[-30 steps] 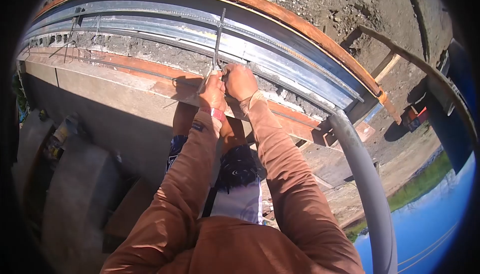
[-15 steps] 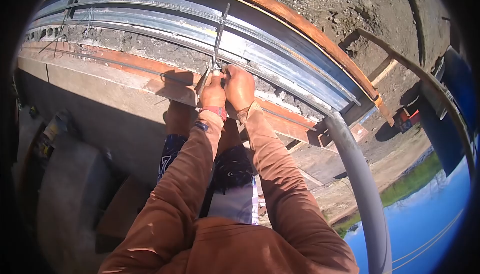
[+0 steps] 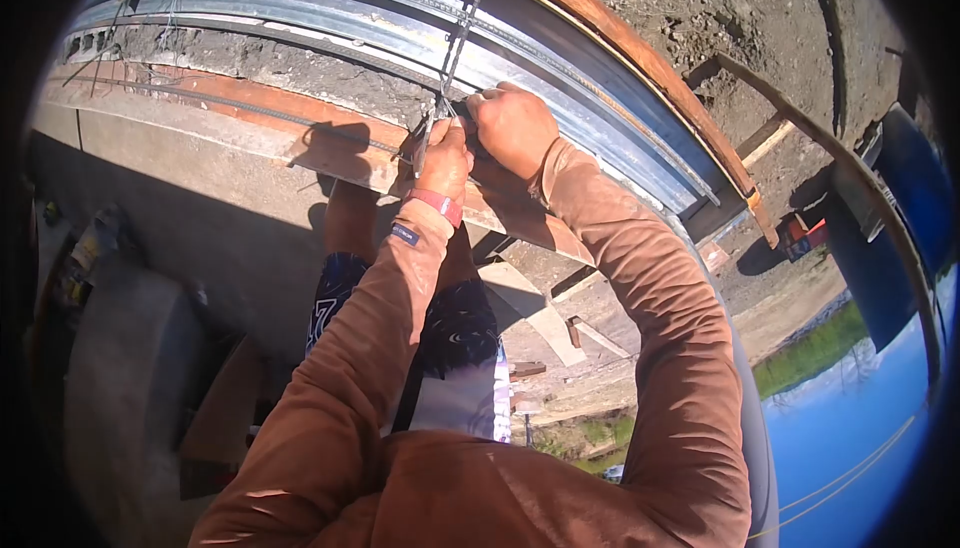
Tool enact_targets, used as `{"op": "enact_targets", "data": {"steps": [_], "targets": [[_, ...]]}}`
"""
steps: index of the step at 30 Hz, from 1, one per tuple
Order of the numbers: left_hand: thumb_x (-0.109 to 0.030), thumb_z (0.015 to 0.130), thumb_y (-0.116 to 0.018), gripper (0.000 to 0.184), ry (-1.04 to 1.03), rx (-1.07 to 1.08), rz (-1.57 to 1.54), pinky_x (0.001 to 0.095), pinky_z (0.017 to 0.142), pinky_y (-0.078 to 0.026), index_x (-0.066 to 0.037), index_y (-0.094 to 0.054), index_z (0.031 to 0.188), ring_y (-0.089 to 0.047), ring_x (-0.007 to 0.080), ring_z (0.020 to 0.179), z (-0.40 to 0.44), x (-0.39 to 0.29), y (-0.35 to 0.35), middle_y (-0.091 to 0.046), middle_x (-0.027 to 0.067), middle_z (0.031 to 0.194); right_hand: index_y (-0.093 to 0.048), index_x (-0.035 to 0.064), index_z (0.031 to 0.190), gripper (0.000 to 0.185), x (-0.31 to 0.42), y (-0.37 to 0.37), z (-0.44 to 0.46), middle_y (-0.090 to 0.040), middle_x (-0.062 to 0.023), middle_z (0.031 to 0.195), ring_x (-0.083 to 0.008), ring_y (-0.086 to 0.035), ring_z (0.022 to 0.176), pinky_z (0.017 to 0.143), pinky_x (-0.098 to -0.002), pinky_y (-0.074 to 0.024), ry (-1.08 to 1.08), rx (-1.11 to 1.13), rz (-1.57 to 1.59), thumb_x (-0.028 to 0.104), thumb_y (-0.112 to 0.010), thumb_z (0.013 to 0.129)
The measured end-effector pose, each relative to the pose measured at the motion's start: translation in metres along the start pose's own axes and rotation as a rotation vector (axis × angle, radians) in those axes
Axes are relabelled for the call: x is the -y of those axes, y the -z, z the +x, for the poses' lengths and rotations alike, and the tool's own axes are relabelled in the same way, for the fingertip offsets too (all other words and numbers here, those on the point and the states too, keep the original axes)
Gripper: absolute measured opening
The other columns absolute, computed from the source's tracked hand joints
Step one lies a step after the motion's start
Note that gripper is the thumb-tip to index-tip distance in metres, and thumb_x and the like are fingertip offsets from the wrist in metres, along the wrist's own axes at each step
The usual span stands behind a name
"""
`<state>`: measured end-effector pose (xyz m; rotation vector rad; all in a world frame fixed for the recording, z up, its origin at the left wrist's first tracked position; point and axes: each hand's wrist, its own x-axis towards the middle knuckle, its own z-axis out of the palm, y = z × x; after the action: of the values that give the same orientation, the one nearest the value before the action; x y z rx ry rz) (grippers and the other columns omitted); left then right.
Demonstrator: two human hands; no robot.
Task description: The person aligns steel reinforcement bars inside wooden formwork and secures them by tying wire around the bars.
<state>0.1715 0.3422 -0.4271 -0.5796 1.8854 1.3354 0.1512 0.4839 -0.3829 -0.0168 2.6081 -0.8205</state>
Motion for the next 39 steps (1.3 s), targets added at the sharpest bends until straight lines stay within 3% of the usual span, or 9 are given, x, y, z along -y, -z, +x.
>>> {"op": "enact_targets", "data": {"steps": [3, 11, 17, 22, 26, 29, 32, 36, 39], "targets": [[-0.025, 0.089, -0.05, 0.027, 0.244, 0.066, -0.413, 0.0221, 0.04, -0.027, -0.003, -0.06, 0.076, -0.036, 0.0051, 0.048, -0.012, -0.021, -0.002, -0.041, -0.0037, 0.059, -0.061, 0.0058, 0.077, 0.014, -0.009, 0.01, 0.015, -0.062, -0.0071, 0.074, -0.0248, -0.057, 0.08, 0.072, -0.0368, -0.0462, 0.146, 0.057, -0.196, 0.016, -0.053, 0.073], [-0.022, 0.089, -0.052, 0.021, 0.303, 0.106, -0.559, 0.0209, 0.044, -0.028, -0.006, -0.058, 0.078, -0.033, 0.005, 0.05, -0.016, -0.035, -0.01, -0.041, -0.0045, 0.061, -0.062, 0.0109, 0.08, 0.013, -0.015, 0.027, 0.035, -0.058, -0.0027, 0.074, -0.019, -0.055, 0.083, 0.076, -0.0349, -0.0389, 0.373, 0.176, -0.444, 0.019, -0.053, 0.077], [-0.024, 0.091, -0.055, 0.025, 0.371, 0.12, -0.626, 0.0227, 0.044, -0.032, 0.0, -0.056, 0.084, -0.038, 0.0089, 0.047, -0.016, -0.042, -0.002, -0.038, -0.0019, 0.059, -0.055, 0.015, 0.098, 0.022, -0.003, 0.022, 0.024, -0.058, -0.0094, 0.084, -0.0263, -0.06, 0.083, 0.068, -0.0425, -0.0465, -0.006, 0.152, -0.355, 0.025, -0.056, 0.077], [-0.026, 0.09, -0.054, 0.027, 0.37, 0.215, -0.52, 0.0225, 0.044, -0.031, 0.001, -0.058, 0.088, -0.04, 0.0086, 0.048, -0.014, -0.05, 0.009, -0.038, -0.0014, 0.058, -0.058, 0.0082, 0.092, 0.017, -0.014, 0.008, 0.014, -0.058, -0.0143, 0.083, -0.0348, -0.06, 0.074, 0.068, -0.0414, -0.0482, -0.276, 0.027, -0.001, 0.019, -0.058, 0.079], [-0.027, 0.089, -0.052, 0.028, 0.316, 0.249, -0.399, 0.0226, 0.04, -0.029, 0.0, -0.06, 0.084, -0.037, 0.0068, 0.044, -0.011, -0.041, 0.017, -0.042, -0.0016, 0.055, -0.062, 0.0021, 0.09, 0.014, -0.024, 0.003, 0.007, -0.056, -0.0086, 0.07, -0.0174, -0.054, 0.065, 0.059, -0.0318, -0.0445, -0.321, 0.005, 0.536, 0.015, -0.062, 0.082], [-0.029, 0.09, -0.052, 0.029, 0.297, 0.286, -0.291, 0.0227, 0.043, -0.031, 0.0, -0.059, 0.089, -0.04, 0.008, 0.046, -0.009, -0.041, 0.021, -0.04, -0.0012, 0.058, -0.062, -0.0008, 0.081, 0.024, -0.016, 0.002, 0.007, -0.057, -0.008, 0.065, -0.0131, -0.052, 0.058, 0.054, -0.0337, -0.0435, -0.739, 0.094, 1.147, 0.023, -0.063, 0.084], [-0.028, 0.09, -0.054, 0.027, 0.328, 0.325, -0.297, 0.0244, 0.048, -0.035, -0.002, -0.056, 0.093, -0.04, 0.0096, 0.051, -0.009, -0.041, 0.026, -0.038, -0.0023, 0.06, -0.062, 0.0002, 0.071, 0.028, -0.006, -0.009, 0.014, -0.058, -0.009, 0.061, -0.0147, -0.052, 0.055, 0.053, -0.0331, -0.0429, -0.64, -0.135, 0.799, 0.026, -0.067, 0.08], [-0.029, 0.09, -0.055, 0.028, 0.326, 0.43, -0.372, 0.0244, 0.05, -0.036, -0.003, -0.056, 0.1, -0.042, 0.0091, 0.054, -0.004, -0.029, 0.037, -0.038, -0.0035, 0.061, -0.059, 0.0012, 0.062, 0.029, -0.004, -0.022, 0.015, -0.054, -0.0096, 0.054, -0.0163, -0.049, 0.051, 0.052, -0.0322, -0.0421, -0.682, -0.243, 0.818, 0.027, -0.069, 0.072], [-0.027, 0.088, -0.057, 0.027, 0.237, 0.573, 0.071, 0.0252, 0.056, -0.04, -0.002, -0.06, 0.096, -0.047, 0.0112, 0.06, 0.008, -0.035, 0.072, -0.045, 0.0004, 0.066, -0.06, 0.0035, 0.062, 0.025, -0.006, -0.038, 0.017, -0.056, -0.0114, 0.056, -0.0199, -0.051, 0.052, 0.055, -0.0333, -0.0431, -0.739, -0.282, 0.761, 0.026, -0.067, 0.069]]}}
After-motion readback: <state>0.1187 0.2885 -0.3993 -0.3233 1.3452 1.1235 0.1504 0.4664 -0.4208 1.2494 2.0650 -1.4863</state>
